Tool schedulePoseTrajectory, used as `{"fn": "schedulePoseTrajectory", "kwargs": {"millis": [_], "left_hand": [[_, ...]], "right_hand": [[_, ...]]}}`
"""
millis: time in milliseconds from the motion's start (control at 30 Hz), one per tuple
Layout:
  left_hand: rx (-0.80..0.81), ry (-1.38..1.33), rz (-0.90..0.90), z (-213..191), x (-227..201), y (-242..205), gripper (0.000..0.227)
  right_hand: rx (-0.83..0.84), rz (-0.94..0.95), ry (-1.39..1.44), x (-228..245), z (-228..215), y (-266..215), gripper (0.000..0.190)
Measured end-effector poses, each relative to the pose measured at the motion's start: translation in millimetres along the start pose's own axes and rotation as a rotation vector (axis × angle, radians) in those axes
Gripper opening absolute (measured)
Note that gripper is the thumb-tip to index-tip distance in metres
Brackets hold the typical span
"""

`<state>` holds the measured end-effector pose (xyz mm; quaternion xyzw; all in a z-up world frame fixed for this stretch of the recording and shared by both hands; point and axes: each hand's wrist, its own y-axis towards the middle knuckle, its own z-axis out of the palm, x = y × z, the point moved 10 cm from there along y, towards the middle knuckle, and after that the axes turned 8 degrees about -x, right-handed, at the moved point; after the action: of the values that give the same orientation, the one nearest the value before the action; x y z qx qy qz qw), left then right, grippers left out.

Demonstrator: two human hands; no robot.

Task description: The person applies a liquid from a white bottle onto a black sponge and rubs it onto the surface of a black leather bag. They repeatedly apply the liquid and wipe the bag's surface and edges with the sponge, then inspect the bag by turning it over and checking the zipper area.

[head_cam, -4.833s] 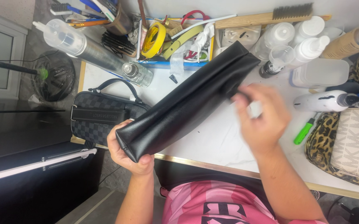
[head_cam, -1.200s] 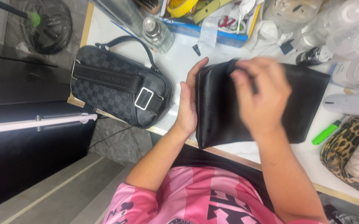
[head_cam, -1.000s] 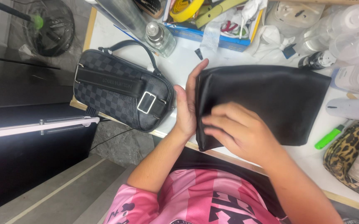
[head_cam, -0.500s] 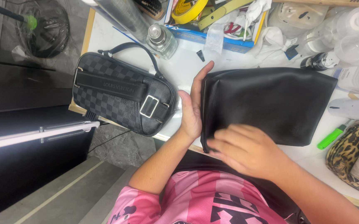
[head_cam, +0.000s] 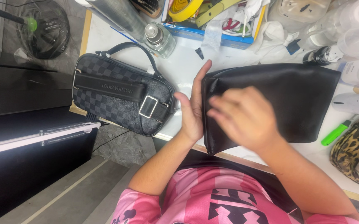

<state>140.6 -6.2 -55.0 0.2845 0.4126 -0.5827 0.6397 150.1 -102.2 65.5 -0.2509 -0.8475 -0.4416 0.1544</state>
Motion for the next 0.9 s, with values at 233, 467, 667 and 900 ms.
{"fn": "schedulePoseTrajectory", "kwargs": {"millis": [233, 467, 667, 900], "left_hand": [[-0.011, -0.060, -0.008, 7.6, -6.1, 3.5, 0.123], [0.020, -0.244, -0.056, 15.5, -1.3, -3.4, 0.119], [-0.021, -0.176, -0.027, 16.9, 1.5, 2.3, 0.120], [-0.079, -0.140, -0.029, 12.4, 13.3, 1.0, 0.101]], "right_hand": [[0.372, -0.129, 0.103, 41.4, 10.8, 22.6, 0.024], [0.285, -0.210, -0.213, 18.6, 0.6, 61.8, 0.018], [0.503, -0.239, -0.091, 52.9, 18.8, 13.9, 0.019], [0.383, -0.205, 0.101, 41.2, -13.9, -37.6, 0.019]]}}
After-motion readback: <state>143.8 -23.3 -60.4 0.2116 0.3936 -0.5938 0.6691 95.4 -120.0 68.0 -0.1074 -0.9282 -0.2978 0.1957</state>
